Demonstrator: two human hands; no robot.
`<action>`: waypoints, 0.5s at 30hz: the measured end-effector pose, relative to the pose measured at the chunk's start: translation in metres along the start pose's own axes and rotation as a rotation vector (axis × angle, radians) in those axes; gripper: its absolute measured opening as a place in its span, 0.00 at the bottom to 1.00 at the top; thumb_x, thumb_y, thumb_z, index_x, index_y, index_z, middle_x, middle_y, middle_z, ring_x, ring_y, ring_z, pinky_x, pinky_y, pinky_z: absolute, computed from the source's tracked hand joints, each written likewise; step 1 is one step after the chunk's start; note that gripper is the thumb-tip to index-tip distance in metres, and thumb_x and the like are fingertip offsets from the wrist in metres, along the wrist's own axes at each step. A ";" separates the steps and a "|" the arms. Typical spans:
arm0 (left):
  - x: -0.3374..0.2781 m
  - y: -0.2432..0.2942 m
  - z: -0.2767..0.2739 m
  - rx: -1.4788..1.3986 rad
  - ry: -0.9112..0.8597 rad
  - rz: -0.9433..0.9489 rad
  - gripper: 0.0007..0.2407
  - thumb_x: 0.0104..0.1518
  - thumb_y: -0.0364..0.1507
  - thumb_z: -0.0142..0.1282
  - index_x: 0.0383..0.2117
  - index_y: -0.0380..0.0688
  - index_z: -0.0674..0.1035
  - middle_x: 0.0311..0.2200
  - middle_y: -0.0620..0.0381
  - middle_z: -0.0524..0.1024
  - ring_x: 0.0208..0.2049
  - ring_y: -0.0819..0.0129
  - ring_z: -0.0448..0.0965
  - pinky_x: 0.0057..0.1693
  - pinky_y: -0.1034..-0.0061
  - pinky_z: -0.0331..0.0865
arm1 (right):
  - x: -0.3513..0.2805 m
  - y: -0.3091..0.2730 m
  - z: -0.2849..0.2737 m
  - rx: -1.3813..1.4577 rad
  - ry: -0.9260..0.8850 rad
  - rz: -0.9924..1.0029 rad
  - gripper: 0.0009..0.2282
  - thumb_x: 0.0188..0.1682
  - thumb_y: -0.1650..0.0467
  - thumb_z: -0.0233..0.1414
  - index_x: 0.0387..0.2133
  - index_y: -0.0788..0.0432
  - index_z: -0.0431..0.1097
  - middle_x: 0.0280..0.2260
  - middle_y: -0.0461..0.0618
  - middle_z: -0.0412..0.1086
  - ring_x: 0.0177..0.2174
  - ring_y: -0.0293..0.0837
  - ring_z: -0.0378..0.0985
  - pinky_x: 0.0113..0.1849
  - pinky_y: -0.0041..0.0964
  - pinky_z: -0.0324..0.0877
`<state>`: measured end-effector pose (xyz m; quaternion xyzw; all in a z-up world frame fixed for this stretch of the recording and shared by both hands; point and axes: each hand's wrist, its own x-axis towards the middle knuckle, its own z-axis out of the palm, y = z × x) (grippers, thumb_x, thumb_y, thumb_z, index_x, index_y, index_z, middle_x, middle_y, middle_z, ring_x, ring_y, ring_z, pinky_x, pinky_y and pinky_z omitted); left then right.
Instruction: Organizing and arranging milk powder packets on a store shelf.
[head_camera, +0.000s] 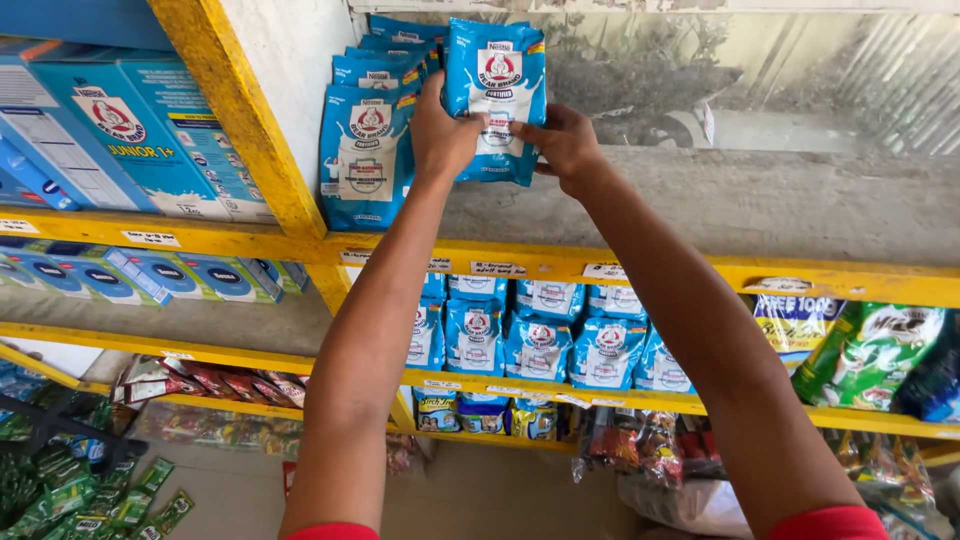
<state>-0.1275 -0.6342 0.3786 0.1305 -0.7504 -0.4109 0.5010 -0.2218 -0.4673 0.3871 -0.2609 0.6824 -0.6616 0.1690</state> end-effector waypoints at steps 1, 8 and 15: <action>0.001 0.000 0.001 0.002 0.005 0.000 0.31 0.42 0.26 0.74 0.55 0.37 0.72 0.50 0.42 0.79 0.49 0.51 0.83 0.54 0.67 0.75 | 0.006 0.004 -0.001 -0.001 -0.005 -0.001 0.24 0.43 0.67 0.65 0.53 0.59 0.68 0.43 0.48 0.77 0.42 0.44 0.80 0.41 0.49 0.74; 0.015 -0.008 0.014 0.242 0.022 -0.002 0.31 0.44 0.26 0.72 0.56 0.33 0.70 0.48 0.35 0.75 0.50 0.40 0.77 0.54 0.58 0.72 | 0.031 0.015 0.002 -0.008 -0.013 -0.035 0.21 0.42 0.70 0.66 0.49 0.60 0.71 0.40 0.48 0.77 0.38 0.43 0.80 0.38 0.47 0.76; 0.009 0.009 0.016 0.355 -0.007 -0.008 0.33 0.49 0.21 0.64 0.62 0.23 0.60 0.55 0.26 0.65 0.50 0.38 0.77 0.52 0.63 0.75 | 0.035 0.015 0.007 0.001 0.043 -0.089 0.19 0.41 0.72 0.66 0.45 0.66 0.71 0.37 0.50 0.79 0.33 0.42 0.83 0.31 0.42 0.80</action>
